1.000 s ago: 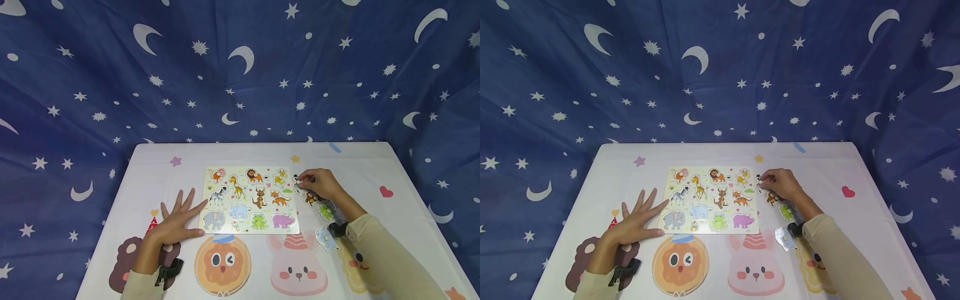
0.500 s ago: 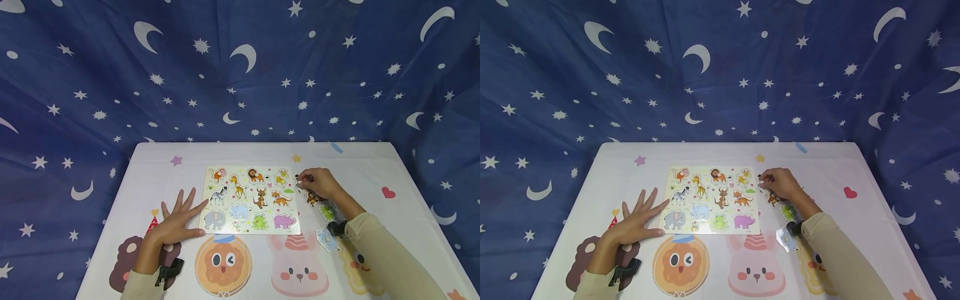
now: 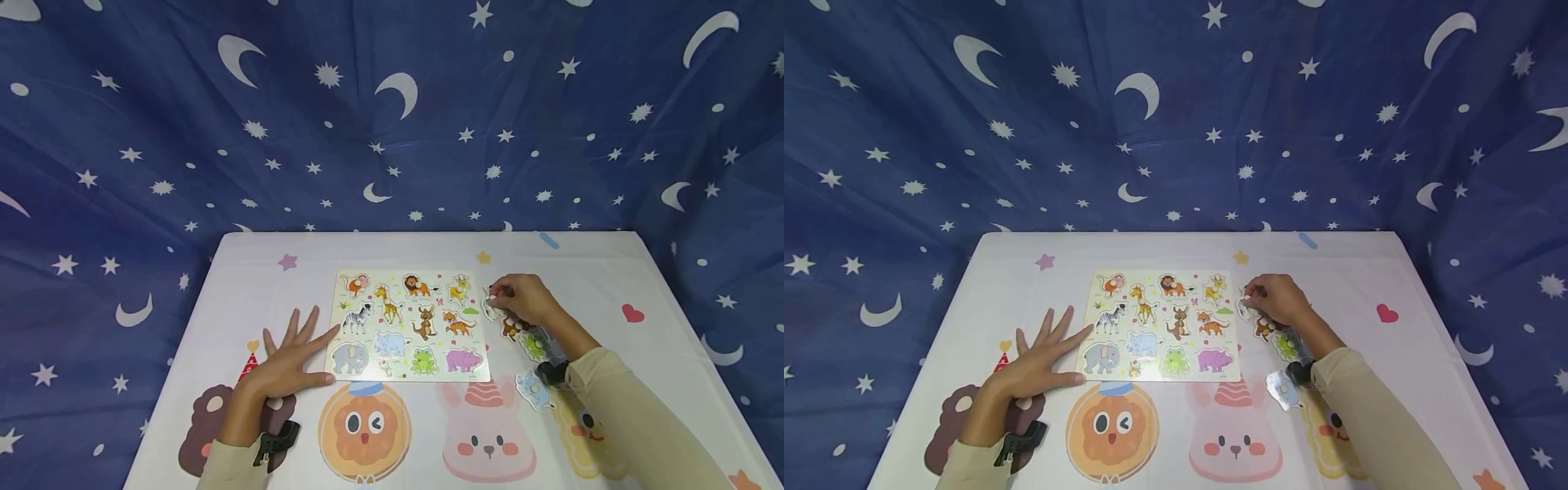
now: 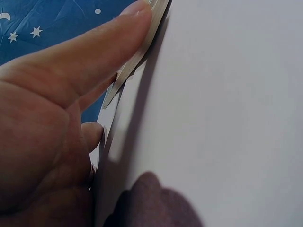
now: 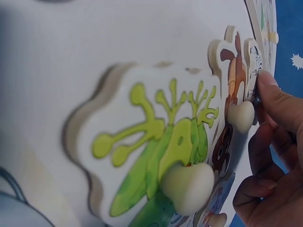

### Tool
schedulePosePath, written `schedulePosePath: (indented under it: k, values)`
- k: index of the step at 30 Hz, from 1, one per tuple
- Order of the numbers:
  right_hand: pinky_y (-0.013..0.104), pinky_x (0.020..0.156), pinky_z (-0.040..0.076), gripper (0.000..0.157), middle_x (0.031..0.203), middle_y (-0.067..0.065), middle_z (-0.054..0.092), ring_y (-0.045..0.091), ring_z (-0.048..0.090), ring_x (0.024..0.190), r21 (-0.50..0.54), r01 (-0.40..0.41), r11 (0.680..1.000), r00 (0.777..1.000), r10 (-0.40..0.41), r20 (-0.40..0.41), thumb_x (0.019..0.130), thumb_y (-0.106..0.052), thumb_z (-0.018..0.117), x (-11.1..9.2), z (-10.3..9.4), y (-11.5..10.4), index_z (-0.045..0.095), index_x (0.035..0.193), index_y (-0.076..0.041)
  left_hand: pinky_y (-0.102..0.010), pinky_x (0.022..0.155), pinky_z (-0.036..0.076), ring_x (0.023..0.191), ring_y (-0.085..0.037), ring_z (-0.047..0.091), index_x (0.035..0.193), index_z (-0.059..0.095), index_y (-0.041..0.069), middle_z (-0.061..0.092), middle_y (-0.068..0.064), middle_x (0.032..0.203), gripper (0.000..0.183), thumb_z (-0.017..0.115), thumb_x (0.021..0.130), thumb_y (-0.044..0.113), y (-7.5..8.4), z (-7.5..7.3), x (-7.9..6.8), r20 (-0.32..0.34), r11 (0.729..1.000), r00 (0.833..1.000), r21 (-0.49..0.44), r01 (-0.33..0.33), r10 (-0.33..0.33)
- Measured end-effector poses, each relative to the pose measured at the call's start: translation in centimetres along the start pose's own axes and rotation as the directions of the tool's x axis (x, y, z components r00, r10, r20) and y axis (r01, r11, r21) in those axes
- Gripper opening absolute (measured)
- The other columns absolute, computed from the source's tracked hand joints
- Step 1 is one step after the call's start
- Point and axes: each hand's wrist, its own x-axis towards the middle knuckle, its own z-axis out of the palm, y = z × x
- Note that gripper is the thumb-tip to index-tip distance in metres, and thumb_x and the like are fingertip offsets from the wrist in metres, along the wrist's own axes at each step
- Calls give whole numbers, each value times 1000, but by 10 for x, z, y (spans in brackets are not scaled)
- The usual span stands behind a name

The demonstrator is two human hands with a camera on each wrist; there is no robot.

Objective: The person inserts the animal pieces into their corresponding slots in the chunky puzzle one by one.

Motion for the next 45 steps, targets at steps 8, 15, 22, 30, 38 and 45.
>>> schedulePosePath:
  k: [8,15,22,30,38,45]
  values:
    - [34,68,46,10,80,-1,65,15,56,71,-25,0,1000,1000,0,-24,92,-23,77,-2,-4,-1,74,94,-14,-86,100,-21,155,-51,-15,158,40,33,3,-15,173,92,79,79,59,-1,-1,1,1,1000,1000,-1,-9,9]
    - [33,64,46,12,80,-1,64,16,56,69,-24,-23,999,999,23,-37,94,-26,75,-6,-8,-4,72,95,-14,-86,100,-21,155,-51,-15,158,40,32,3,-16,173,91,79,79,58,-1,0,0,9,1000,1000,2,-7,7]
    - [32,62,46,12,82,0,64,15,56,69,40,35,999,995,-31,-95,93,-25,76,-6,-3,-17,72,96,-13,-85,100,-22,155,-51,-15,157,40,32,3,-16,173,92,80,79,57,0,1,-1,8,1000,1000,-2,-8,8]
    - [30,60,45,11,80,-1,64,14,55,66,96,102,990,987,-88,-133,91,-24,78,2,10,-48,73,94,-14,-85,101,-21,155,-50,-15,158,40,32,3,-15,173,91,79,79,58,-1,0,-1,13,1000,1000,3,2,-2]
    - [30,61,47,10,79,-2,63,15,54,64,172,125,977,986,-103,-129,90,-23,79,11,33,-80,73,91,-15,-85,100,-21,155,-50,-15,158,39,33,2,-14,173,91,78,80,60,-3,2,-1,19,1000,1000,7,-2,2]
    - [29,59,46,12,78,-4,64,12,54,62,200,129,971,989,-111,-99,91,-27,79,21,56,-111,72,92,-17,-85,101,-22,155,-49,-16,158,39,34,1,-12,174,92,78,79,62,-6,3,1,16,1000,1000,8,4,-4]
